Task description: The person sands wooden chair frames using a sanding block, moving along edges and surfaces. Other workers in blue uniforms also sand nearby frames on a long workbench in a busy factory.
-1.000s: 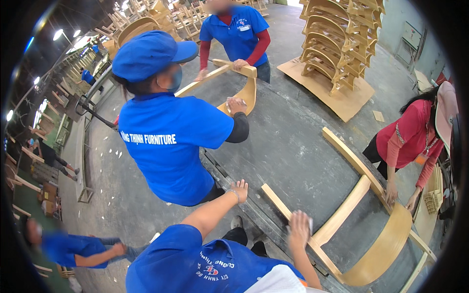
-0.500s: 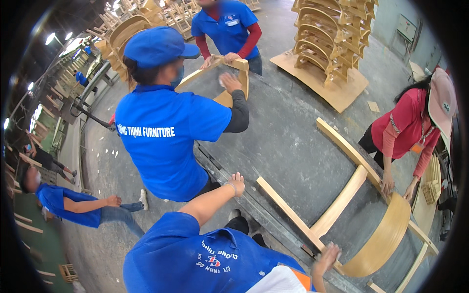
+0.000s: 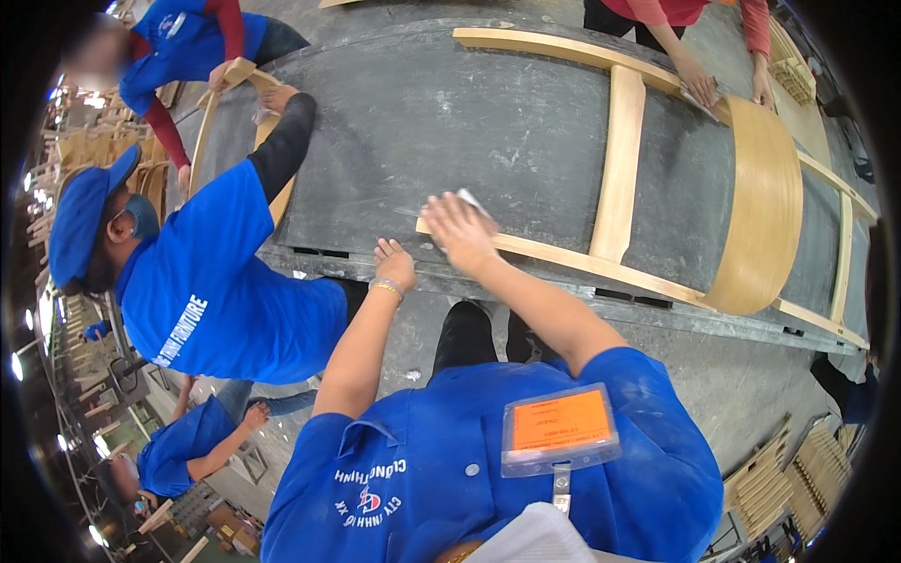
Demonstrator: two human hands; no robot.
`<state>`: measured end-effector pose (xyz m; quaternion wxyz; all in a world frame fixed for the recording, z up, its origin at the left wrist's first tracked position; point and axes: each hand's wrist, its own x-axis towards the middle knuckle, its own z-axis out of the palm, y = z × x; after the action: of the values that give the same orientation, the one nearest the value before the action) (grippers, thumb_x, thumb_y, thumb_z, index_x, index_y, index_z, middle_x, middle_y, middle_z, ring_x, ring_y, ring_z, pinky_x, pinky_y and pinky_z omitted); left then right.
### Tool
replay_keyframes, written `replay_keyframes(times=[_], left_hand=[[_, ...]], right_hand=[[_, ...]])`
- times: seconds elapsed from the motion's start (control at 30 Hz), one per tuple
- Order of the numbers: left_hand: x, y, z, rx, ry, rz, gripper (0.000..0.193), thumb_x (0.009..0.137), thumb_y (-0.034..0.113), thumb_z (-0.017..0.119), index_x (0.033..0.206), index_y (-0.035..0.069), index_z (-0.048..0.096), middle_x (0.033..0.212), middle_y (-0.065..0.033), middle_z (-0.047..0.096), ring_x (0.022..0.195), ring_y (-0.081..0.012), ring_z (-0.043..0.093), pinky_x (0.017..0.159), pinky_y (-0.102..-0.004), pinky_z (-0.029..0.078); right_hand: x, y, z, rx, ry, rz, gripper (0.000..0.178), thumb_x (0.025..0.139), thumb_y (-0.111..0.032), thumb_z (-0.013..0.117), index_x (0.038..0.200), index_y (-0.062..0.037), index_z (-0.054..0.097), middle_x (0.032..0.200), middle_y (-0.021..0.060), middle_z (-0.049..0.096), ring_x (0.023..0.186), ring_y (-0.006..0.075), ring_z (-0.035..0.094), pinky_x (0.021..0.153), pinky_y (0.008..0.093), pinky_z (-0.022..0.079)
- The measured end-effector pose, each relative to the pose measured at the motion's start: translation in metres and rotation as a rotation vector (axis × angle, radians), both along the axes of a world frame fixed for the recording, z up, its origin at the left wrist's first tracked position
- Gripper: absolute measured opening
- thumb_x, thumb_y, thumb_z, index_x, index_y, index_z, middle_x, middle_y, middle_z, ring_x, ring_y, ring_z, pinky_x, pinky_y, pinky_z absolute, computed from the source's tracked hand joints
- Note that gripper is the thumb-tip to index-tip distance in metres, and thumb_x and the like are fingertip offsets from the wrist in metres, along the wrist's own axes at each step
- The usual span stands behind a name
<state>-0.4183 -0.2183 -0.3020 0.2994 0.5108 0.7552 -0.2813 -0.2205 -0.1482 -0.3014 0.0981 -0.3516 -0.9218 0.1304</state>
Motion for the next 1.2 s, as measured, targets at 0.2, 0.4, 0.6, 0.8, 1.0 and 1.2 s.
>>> replay_keyframes(times=[0.2, 0.4, 0.6, 0.8, 1.0, 1.2], left_hand=[[-0.013, -0.011, -0.003, 0.049, -0.045, -0.125, 0.089, 0.088, 0.010, 0.063, 0.158, -0.020, 0.017, 0.165, -0.0451, 0.018, 0.156, -0.0569, 0.019, 0.130, -0.0550, 0.020], [-0.023, -0.019, -0.020, 0.147, -0.157, -0.224, 0.093, 0.089, 0.015, 0.069, 0.155, -0.023, 0.016, 0.161, -0.0496, 0.018, 0.152, -0.0621, 0.023, 0.128, -0.0560, 0.025], [-0.014, -0.011, -0.007, 0.039, -0.132, -0.146, 0.111, 0.088, 0.028, 0.080, 0.156, -0.023, 0.009, 0.159, -0.0546, 0.010, 0.149, -0.0688, 0.017, 0.126, -0.0556, 0.029], [-0.021, 0.002, -0.011, -0.020, -0.117, -0.140, 0.120, 0.085, 0.031, 0.085, 0.157, -0.021, 0.005, 0.160, -0.0540, 0.007, 0.149, -0.0677, 0.019, 0.125, -0.0560, 0.031], [-0.023, 0.009, -0.016, -0.081, -0.135, -0.154, 0.125, 0.084, 0.039, 0.085, 0.156, -0.023, 0.003, 0.159, -0.0549, 0.003, 0.151, -0.0671, 0.015, 0.126, -0.0565, 0.028], [-0.031, 0.010, -0.017, -0.082, -0.205, -0.234, 0.124, 0.086, 0.039, 0.083, 0.154, -0.026, 0.002, 0.158, -0.0565, 0.001, 0.151, -0.0686, 0.008, 0.126, -0.0577, 0.025]], right_hand=[[0.049, -0.002, -0.008, 0.006, 0.119, -0.026, 0.063, 0.100, -0.020, 0.056, 0.161, -0.0135, 0.041, 0.167, 0.0112, 0.040, 0.155, 0.0357, 0.034, 0.124, 0.0535, 0.031], [0.313, -0.074, -0.010, -0.029, -0.133, -0.459, 0.080, 0.090, -0.002, 0.057, 0.165, -0.0156, 0.036, 0.171, 0.0142, 0.035, 0.160, 0.0374, 0.026, 0.129, 0.0543, 0.023], [0.407, -0.103, 0.011, 0.157, 0.009, -0.906, 0.084, 0.083, 0.005, 0.056, 0.164, -0.0024, 0.033, 0.172, 0.0201, 0.029, 0.162, 0.0371, 0.021, 0.129, 0.0563, 0.020], [0.386, -0.123, -0.011, 0.027, -0.077, -0.537, 0.061, 0.090, 0.005, 0.053, 0.150, -0.0047, 0.055, 0.157, 0.0180, 0.053, 0.150, 0.0363, 0.045, 0.124, 0.0462, 0.036], [0.379, -0.111, 0.005, 0.159, 0.032, -1.271, 0.061, 0.086, 0.010, 0.057, 0.144, -0.0070, 0.062, 0.152, 0.0153, 0.059, 0.145, 0.0316, 0.052, 0.122, 0.0435, 0.041], [0.340, -0.112, 0.016, -0.071, 0.157, -0.845, 0.058, 0.088, 0.004, 0.056, 0.144, -0.0088, 0.059, 0.148, 0.0170, 0.060, 0.147, 0.0321, 0.049, 0.123, 0.0441, 0.038]])
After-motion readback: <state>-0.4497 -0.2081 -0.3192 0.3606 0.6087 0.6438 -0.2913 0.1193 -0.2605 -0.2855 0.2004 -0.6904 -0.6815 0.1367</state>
